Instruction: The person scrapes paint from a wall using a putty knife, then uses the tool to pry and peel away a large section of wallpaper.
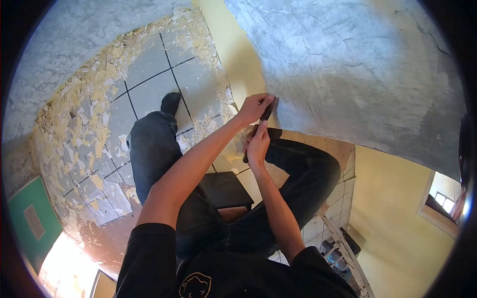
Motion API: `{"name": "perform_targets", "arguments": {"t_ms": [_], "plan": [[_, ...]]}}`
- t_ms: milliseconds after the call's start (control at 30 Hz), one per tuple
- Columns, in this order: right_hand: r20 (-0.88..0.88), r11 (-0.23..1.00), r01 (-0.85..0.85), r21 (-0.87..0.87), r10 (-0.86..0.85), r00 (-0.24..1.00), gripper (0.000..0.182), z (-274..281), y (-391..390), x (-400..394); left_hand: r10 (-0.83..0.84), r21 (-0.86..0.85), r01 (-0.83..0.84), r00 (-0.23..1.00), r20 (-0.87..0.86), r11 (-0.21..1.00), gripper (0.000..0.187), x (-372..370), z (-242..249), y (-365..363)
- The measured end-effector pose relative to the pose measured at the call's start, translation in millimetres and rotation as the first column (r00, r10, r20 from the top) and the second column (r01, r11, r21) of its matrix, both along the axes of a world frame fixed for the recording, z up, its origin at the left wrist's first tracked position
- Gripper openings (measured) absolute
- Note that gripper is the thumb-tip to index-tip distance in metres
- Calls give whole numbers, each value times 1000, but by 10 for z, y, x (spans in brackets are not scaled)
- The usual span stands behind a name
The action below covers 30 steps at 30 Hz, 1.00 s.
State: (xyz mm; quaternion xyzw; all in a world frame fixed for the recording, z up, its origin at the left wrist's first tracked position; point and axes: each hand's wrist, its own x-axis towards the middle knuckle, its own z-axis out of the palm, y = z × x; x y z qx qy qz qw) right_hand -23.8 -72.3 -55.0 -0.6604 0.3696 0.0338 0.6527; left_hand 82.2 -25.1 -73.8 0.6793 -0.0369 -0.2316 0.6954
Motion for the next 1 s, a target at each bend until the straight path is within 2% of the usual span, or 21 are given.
{"name": "perform_targets", "arguments": {"t_ms": [33,67,133,233,267,400,467,533,600,667,833,933,1000], "plan": [[0,999,-29,42,29,1000,51,10,-63,-3,4,-26,-5,999,-42,1000,37,-11,-6,-9],[-4,998,-59,5,59,998,51,10,-109,-17,12,-34,-13,999,-37,999,37,-37,-23,-9],[5,999,-53,14,53,999,51,23,-108,-107,-47,10,46,994,103,999,33,-144,-36,29],[1,996,-42,75,42,999,51,38,-116,-195,-94,4,95,982,166,996,31,-316,32,70],[0,997,-41,65,41,999,51,33,-139,-206,-127,-18,128,991,41,992,29,-338,53,81],[-17,999,-27,44,28,999,52,41,-195,-165,-126,-42,125,991,-36,991,28,-316,16,29],[-20,999,-32,36,33,999,52,6,-193,-94,-23,-15,23,999,36,1000,28,-274,-2,-14],[-5,999,-20,-31,19,1000,52,-19,-146,12,16,-16,-15,998,53,1000,29,-210,-58,-38],[-8,998,-50,-23,50,999,53,-3,-139,113,52,-12,-52,997,59,999,29,-165,-92,-22],[-10,997,-74,-25,74,997,53,27,-122,204,162,-66,-157,985,67,985,28,-67,-77,-26],[-18,992,-115,-53,114,993,54,18,-95,195,124,-8,-124,987,97,992,27,-76,-67,59],[48,999,-43,27,41,998,53,-10,-72,-45,-59,-17,60,997,47,998,28,-220,-36,76],[33,999,-24,31,23,999,52,39,-99,-165,-90,-31,91,995,47,995,27,-297,20,71]]}}
